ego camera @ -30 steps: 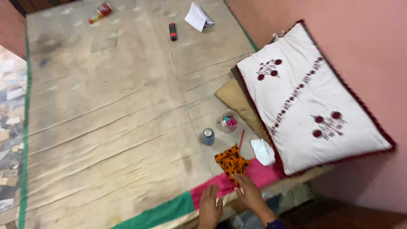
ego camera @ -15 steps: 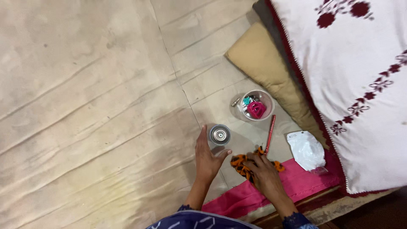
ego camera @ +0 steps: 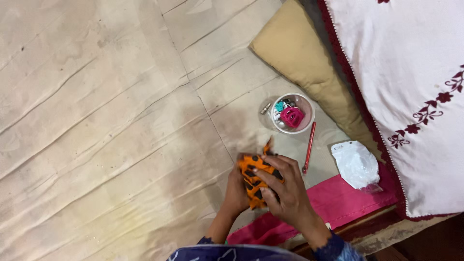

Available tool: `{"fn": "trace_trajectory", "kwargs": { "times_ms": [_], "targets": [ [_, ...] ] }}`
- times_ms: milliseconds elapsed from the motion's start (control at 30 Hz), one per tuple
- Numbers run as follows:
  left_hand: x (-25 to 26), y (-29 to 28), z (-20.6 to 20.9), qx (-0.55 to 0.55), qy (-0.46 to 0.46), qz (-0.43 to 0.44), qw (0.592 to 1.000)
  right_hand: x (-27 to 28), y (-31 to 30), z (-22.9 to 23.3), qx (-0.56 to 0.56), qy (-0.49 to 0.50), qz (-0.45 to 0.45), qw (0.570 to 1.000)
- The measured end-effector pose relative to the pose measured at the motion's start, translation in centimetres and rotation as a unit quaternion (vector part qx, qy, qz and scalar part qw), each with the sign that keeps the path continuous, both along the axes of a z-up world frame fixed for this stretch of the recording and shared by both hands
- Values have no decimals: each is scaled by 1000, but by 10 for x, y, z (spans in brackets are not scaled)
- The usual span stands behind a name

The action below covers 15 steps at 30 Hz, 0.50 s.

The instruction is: The person wipes a blue aerosol can, a small metal tin, and a plastic container with an orange patterned cloth. They then wipe the inside of a wooden cabinet and place the cleaned items inside.

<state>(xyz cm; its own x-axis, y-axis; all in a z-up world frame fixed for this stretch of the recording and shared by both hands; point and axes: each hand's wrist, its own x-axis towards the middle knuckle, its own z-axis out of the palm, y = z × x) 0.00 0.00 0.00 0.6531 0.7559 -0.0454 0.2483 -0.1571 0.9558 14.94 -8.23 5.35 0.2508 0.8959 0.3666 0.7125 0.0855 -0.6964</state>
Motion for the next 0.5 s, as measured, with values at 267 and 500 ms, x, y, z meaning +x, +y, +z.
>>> {"fn": "trace_trajectory", "kwargs": {
  "times_ms": [267, 500],
  "targets": [
    [-9, -5, 28, -120, 99, -148, 977, 19, -17, -20, -23, 102, 61, 993],
    [0, -16, 28, 232, 168, -113, 952, -9, -21, -37, -181, 219, -173, 943]
  ]
}}
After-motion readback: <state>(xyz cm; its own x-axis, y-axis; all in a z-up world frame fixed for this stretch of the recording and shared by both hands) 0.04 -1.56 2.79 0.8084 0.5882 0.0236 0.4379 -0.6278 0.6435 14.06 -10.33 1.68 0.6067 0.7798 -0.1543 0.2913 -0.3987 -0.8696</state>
